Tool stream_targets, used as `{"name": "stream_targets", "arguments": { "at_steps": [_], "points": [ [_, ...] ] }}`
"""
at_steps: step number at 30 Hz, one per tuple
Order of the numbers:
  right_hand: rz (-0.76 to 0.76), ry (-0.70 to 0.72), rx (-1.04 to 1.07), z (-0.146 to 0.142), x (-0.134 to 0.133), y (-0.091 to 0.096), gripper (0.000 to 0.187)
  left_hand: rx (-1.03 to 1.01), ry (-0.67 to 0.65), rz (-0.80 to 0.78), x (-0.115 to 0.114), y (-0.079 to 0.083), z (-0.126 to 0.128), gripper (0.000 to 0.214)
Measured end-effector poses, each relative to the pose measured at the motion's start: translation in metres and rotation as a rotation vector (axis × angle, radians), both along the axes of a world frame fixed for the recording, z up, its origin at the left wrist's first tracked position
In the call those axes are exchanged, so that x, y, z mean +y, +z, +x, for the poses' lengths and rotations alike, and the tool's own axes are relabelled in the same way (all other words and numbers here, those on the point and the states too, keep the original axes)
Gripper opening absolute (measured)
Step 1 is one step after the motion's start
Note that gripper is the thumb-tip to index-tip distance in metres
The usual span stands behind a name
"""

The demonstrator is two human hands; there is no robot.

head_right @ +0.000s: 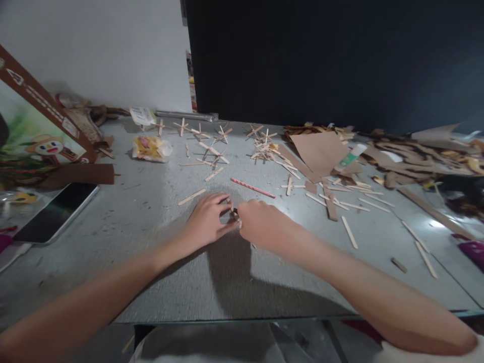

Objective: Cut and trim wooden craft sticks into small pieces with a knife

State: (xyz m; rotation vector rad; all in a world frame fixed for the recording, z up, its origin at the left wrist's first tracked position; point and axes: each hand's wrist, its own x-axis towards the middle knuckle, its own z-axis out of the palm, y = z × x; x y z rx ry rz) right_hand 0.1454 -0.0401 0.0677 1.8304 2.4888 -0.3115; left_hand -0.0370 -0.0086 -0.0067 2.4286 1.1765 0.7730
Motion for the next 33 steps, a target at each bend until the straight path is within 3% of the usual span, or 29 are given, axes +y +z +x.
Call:
{"name": "stream_targets", "arguments": {
  "at_steps": [4, 10, 23, 28, 31, 33],
  "points": [
    [-0.124, -0.040, 0.140, 0.008, 0.008, 0.005, 0.028, -0.003, 0.026, -0.006, 0.000, 0.000, 0.002, 0.026],
    [-0.504, -0.295, 0.629, 0.026, 0.010, 0.007, 0.026, -0.011, 0.024, -0.011, 0.000, 0.004, 0.003, 0.023],
    [-0.824, -0.488, 0.911, 0.045, 0.024, 0.000, 0.017, 0.029, 0.039, 0.017, 0.002, 0.001, 0.004, 0.025],
    [-0.825, -0.425, 0.929, 0.049, 0.021, -0.005, 0.021, 0.010, 0.067, 0.004, 0.002, -0.001, 0.003, 0.030],
    [-0.682, -0.310, 0.895, 0.050, 0.019, -0.011, 0.024, -0.001, 0.080, -0.010, 0.002, -0.002, 0.004, 0.041],
    [-0.506, -0.224, 0.815, 0.050, 0.020, -0.017, 0.027, -0.007, 0.104, -0.025, 0.003, -0.003, 0.004, 0.054]
  ]
}}
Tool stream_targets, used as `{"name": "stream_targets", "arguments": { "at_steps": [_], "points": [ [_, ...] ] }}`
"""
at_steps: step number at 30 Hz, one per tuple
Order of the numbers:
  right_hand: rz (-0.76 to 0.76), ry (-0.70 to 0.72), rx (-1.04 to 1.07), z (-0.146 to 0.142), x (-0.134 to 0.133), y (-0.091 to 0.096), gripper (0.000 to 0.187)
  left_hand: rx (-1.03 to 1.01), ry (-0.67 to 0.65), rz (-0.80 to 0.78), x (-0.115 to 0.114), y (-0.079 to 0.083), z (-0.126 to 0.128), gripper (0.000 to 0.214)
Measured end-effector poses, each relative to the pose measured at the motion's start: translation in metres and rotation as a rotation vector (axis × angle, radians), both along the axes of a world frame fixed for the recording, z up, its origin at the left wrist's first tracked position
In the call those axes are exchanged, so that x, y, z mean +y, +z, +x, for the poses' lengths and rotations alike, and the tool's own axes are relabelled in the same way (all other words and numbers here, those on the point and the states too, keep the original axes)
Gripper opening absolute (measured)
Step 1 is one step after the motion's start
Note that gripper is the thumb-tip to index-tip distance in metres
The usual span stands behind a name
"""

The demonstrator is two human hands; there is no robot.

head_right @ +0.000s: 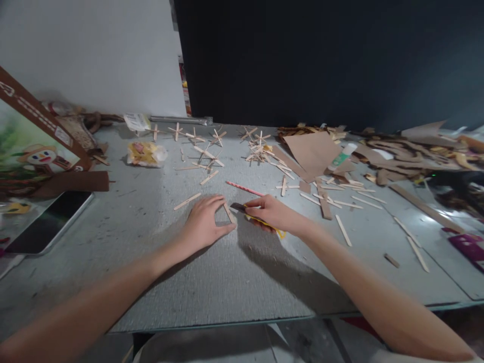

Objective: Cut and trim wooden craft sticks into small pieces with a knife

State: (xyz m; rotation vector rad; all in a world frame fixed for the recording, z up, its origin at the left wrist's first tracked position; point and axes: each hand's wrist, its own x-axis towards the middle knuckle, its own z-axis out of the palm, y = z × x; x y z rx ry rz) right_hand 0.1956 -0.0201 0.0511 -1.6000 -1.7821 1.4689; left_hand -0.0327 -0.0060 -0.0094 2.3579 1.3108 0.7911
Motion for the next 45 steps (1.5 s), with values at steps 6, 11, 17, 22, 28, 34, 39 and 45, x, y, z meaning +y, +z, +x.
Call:
{"name": "stream_targets", "arguments": {
  "at_steps": [6, 11, 17, 22, 28, 34, 39, 45],
  "points": [
    [0.479, 0.042, -0.219, -0.012, 0.012, -0.020, 0.026, -0.020, 0.041, -0.035, 0.000, 0.000, 0.002, 0.062],
    [0.512, 0.057, -0.195, -0.027, 0.015, -0.035, 0.024, -0.053, 0.082, -0.029, 0.001, -0.004, 0.003, 0.060],
    [0.524, 0.041, -0.165, -0.032, 0.016, -0.045, 0.020, -0.086, 0.092, -0.036, 0.002, -0.006, 0.003, 0.064],
    [0.528, 0.031, -0.221, -0.035, 0.016, -0.045, 0.023, -0.106, 0.100, -0.035, 0.001, -0.003, 0.004, 0.062],
    [0.525, 0.041, -0.305, -0.037, 0.015, -0.042, 0.024, -0.080, 0.116, -0.050, 0.000, -0.002, 0.008, 0.057],
    [0.557, 0.088, -0.392, -0.040, 0.014, -0.039, 0.025, -0.083, 0.137, -0.032, 0.000, -0.003, 0.009, 0.064],
    [0.562, 0.088, -0.421, -0.042, 0.012, -0.040, 0.023, -0.094, 0.137, -0.013, 0.000, -0.004, 0.008, 0.062],
    [0.554, 0.045, -0.356, -0.040, 0.014, -0.040, 0.026, -0.077, 0.133, -0.034, 0.000, -0.001, 0.008, 0.060]
  ]
}}
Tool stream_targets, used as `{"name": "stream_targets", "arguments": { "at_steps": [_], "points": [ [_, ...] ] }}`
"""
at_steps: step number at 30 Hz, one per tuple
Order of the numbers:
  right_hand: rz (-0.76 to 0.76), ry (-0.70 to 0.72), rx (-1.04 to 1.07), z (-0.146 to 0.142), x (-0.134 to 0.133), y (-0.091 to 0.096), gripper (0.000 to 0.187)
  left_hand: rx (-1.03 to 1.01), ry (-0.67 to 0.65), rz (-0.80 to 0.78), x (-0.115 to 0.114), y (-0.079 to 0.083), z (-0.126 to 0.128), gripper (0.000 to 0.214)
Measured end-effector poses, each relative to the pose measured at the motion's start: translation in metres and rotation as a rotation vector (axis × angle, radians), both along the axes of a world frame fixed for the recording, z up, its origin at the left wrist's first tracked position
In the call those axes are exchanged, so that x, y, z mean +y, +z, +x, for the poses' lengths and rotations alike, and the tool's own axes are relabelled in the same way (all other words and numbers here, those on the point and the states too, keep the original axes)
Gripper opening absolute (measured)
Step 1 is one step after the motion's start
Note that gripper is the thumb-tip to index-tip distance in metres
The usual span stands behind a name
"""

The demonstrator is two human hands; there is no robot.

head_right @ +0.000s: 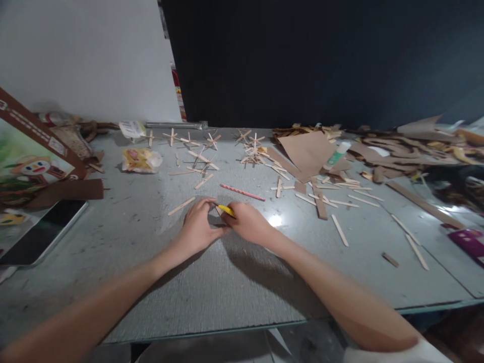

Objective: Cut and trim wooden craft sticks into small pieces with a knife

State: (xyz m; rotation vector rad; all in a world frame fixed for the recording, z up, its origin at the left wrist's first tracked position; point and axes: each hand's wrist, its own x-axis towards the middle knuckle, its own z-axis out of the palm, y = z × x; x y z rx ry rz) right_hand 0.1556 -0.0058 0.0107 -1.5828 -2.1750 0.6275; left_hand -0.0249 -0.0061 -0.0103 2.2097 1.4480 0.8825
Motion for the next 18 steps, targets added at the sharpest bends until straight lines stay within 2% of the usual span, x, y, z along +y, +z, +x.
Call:
{"name": "stream_targets", "arguments": {
  "at_steps": [7, 13, 15, 18],
  "points": [
    [0.011, -0.132, 0.071, 0.016, 0.004, 0.010, 0.021, -0.024, 0.043, -0.054, -0.001, 0.004, 0.001, 0.064],
    [-0.080, -0.070, 0.119, 0.012, -0.005, 0.017, 0.034, -0.102, -0.051, -0.098, -0.005, 0.007, -0.001, 0.054],
    [-0.057, -0.062, 0.113, 0.014, -0.007, 0.018, 0.037, -0.099, -0.045, -0.097, -0.005, 0.007, -0.001, 0.051],
    [-0.001, -0.080, 0.137, 0.023, -0.008, 0.022, 0.031, -0.067, -0.038, -0.099, -0.003, 0.008, -0.002, 0.039]
  ]
}}
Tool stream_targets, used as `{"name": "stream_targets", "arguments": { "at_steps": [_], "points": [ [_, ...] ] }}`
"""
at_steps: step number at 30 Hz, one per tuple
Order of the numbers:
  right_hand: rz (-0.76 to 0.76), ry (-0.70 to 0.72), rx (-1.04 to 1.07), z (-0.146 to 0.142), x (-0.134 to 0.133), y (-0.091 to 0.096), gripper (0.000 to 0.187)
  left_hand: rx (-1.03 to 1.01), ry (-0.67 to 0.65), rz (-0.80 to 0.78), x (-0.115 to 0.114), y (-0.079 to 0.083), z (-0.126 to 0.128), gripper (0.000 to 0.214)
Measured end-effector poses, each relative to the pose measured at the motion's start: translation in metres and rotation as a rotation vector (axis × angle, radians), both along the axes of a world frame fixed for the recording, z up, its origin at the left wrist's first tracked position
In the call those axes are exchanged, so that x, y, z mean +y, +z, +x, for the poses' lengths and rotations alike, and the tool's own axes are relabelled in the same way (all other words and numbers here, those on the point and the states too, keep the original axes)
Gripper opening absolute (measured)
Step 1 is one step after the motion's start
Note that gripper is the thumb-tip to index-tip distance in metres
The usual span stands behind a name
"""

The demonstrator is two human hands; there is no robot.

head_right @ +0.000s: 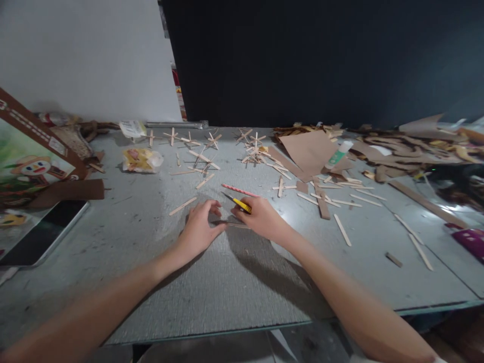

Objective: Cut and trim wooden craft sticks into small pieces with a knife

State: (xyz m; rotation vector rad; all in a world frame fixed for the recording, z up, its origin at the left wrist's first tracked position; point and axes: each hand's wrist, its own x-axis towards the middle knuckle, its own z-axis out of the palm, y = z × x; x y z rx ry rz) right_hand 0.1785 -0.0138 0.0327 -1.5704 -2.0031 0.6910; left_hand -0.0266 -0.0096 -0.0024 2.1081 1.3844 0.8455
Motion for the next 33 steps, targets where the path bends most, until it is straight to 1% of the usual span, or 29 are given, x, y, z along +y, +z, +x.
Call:
{"name": "stream_targets", "arguments": {
  "at_steps": [2, 4, 8, 10, 11, 13, 14, 16, 17, 18, 20, 22, 23, 26, 28, 31, 33],
  "points": [
    [-0.049, 0.004, 0.012, 0.009, 0.000, 0.005, 0.028, 0.040, -0.029, 0.019, 0.001, 0.001, -0.001, 0.024],
    [-0.124, 0.046, -0.010, 0.016, -0.001, 0.008, 0.028, 0.087, -0.056, 0.051, 0.002, 0.002, -0.002, 0.015],
    [-0.202, 0.123, -0.066, 0.018, -0.005, 0.005, 0.014, 0.158, -0.101, 0.083, 0.005, 0.004, -0.003, 0.013],
    [-0.207, 0.131, -0.077, 0.015, -0.007, 0.001, 0.009, 0.152, -0.127, 0.079, 0.007, 0.004, -0.004, 0.016],
    [-0.199, 0.131, -0.078, 0.013, -0.007, -0.001, 0.010, 0.135, -0.134, 0.073, 0.008, 0.004, -0.005, 0.017],
    [-0.168, 0.120, -0.055, 0.011, -0.008, -0.003, 0.018, 0.057, -0.125, 0.059, 0.009, 0.004, -0.006, 0.018],
    [-0.153, 0.105, -0.023, 0.010, -0.008, -0.004, 0.021, -0.014, -0.105, 0.042, 0.009, 0.004, -0.006, 0.015],
    [-0.156, 0.050, 0.095, 0.007, -0.010, -0.005, 0.025, -0.220, -0.046, -0.022, 0.009, 0.004, -0.006, 0.003],
    [-0.181, 0.011, 0.172, 0.004, -0.011, -0.004, 0.027, -0.331, -0.028, -0.072, 0.008, 0.005, -0.006, 0.007],
    [-0.218, -0.029, 0.250, 0.001, -0.013, -0.004, 0.031, -0.426, -0.031, -0.129, 0.006, 0.005, -0.005, 0.013],
    [-0.299, -0.088, 0.394, -0.008, -0.018, -0.004, 0.038, -0.535, -0.098, -0.222, 0.002, 0.006, -0.002, 0.019],
    [-0.327, -0.096, 0.501, -0.017, -0.022, -0.004, 0.043, -0.556, -0.164, -0.245, -0.003, 0.008, 0.001, 0.024],
    [-0.332, -0.091, 0.532, -0.021, -0.024, -0.004, 0.045, -0.564, -0.163, -0.236, -0.005, 0.008, 0.003, 0.027],
    [-0.298, -0.059, 0.558, -0.026, -0.029, -0.006, 0.046, -0.598, -0.099, -0.202, -0.010, 0.010, 0.005, 0.031],
    [-0.222, -0.036, 0.534, -0.025, -0.033, -0.008, 0.041, -0.656, -0.067, -0.209, -0.011, 0.012, 0.005, 0.032],
    [-0.108, -0.006, 0.406, -0.022, -0.039, -0.009, 0.029, -0.743, -0.071, -0.257, -0.011, 0.015, 0.003, 0.034],
    [-0.081, 0.009, 0.309, -0.021, -0.043, -0.008, 0.025, -0.746, -0.066, -0.263, -0.012, 0.018, 0.002, 0.035]
  ]
}}
